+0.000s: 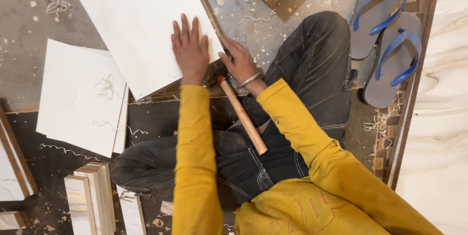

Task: The person sits on the workshop floor assembling small white wooden boxes. They hold nails from a wooden nail box, position them along the edges of white panels, and hammer the nails in, rotating the panels to work different sides and stacking finished pieces aside.

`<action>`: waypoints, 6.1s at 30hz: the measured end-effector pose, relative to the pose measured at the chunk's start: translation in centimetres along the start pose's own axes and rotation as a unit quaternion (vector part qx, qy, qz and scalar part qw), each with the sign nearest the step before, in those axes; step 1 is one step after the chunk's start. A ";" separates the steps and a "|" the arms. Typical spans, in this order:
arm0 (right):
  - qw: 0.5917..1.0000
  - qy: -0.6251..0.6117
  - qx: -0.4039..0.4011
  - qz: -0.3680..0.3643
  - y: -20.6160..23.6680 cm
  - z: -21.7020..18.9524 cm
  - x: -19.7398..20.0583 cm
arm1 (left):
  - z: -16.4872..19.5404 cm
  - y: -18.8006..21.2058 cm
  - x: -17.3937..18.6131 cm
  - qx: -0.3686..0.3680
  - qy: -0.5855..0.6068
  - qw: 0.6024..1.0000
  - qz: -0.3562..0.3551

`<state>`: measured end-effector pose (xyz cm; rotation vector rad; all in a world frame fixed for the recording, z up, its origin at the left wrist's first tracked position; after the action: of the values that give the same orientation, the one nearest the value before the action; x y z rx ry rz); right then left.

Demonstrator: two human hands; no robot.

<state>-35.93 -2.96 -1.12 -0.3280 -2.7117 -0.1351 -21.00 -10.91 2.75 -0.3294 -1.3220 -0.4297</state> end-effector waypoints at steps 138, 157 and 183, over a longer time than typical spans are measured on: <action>0.876 -0.300 -0.297 -0.234 -2.0 5.2 10.5 | 1.8 1.7 -2.6 0.006 0.258 0.942 0.214; 0.733 -0.509 -0.379 -0.245 -0.8 2.6 11.8 | 3.4 2.0 -1.8 -0.008 0.223 0.942 0.251; 0.964 -0.038 -0.192 -0.179 11.3 -8.6 10.2 | 1.3 4.6 -0.9 -0.016 0.212 0.919 0.332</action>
<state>-38.97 8.94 11.37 0.0586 -2.7812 -0.7721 -20.09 -6.14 2.24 -0.6462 -0.7141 0.0577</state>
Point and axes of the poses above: each hand's wrist, its own y-axis away from the middle knuckle, its own x-axis out of the back of the hand, z = x × y, the point moved 2 cm from there along -y, towards the middle knuckle, and after that the axes turned 14 degrees about -x, right-handed, at the moved point
